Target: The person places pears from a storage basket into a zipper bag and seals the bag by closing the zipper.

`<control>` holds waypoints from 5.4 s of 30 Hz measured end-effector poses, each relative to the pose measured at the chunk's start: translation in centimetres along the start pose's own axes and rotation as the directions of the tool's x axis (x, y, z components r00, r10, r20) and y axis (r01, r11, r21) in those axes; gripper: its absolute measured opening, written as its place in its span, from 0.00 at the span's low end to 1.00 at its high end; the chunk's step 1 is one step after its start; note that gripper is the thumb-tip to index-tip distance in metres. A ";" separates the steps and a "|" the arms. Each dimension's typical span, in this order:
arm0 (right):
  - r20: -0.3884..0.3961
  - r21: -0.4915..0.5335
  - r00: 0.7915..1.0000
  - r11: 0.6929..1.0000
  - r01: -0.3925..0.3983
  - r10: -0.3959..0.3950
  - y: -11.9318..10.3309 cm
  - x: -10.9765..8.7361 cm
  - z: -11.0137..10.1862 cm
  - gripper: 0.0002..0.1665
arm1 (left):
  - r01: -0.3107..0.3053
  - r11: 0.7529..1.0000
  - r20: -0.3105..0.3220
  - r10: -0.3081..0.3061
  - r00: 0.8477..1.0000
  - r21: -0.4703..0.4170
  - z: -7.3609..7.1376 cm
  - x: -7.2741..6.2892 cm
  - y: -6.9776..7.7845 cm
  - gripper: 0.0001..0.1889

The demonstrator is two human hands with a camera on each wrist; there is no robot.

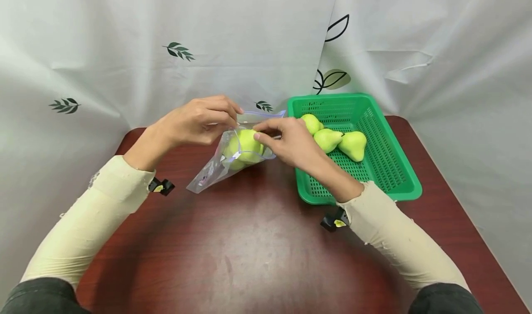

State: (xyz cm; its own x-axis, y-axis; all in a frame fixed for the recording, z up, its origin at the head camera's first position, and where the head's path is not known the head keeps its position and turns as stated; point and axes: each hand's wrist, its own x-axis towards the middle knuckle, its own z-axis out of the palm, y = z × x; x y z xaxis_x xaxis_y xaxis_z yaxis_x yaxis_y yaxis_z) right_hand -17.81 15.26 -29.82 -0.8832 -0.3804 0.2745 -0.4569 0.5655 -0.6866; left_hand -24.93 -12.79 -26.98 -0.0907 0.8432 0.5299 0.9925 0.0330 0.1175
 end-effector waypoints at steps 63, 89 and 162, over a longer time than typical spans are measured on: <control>0.043 0.387 0.974 0.895 -0.223 0.224 0.5 3.0 -2.1 0.17 | 0.101 0.993 -0.217 -0.084 0.973 0.067 -4.3 -1.1 1.3 0.09; 0.154 -0.477 0.934 0.852 -0.216 0.323 7.9 -1.7 -10.5 0.29 | 0.037 0.998 -0.185 -0.026 0.982 0.054 -2.7 -0.3 1.0 0.12; 0.177 -0.494 0.983 0.868 0.050 0.044 0.8 3.6 -14.6 0.30 | -0.001 0.999 -0.172 0.009 0.985 0.046 -2.1 -0.1 0.1 0.15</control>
State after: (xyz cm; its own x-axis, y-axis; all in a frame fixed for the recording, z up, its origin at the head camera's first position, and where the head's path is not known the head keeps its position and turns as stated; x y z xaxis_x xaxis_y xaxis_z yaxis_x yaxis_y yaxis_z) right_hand -22.90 25.06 -19.60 -0.8699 -0.4783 0.1205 -0.4929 0.8334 -0.2501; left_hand -24.99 -13.98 -25.27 -0.0947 0.7387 0.6673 0.9953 0.0570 0.0782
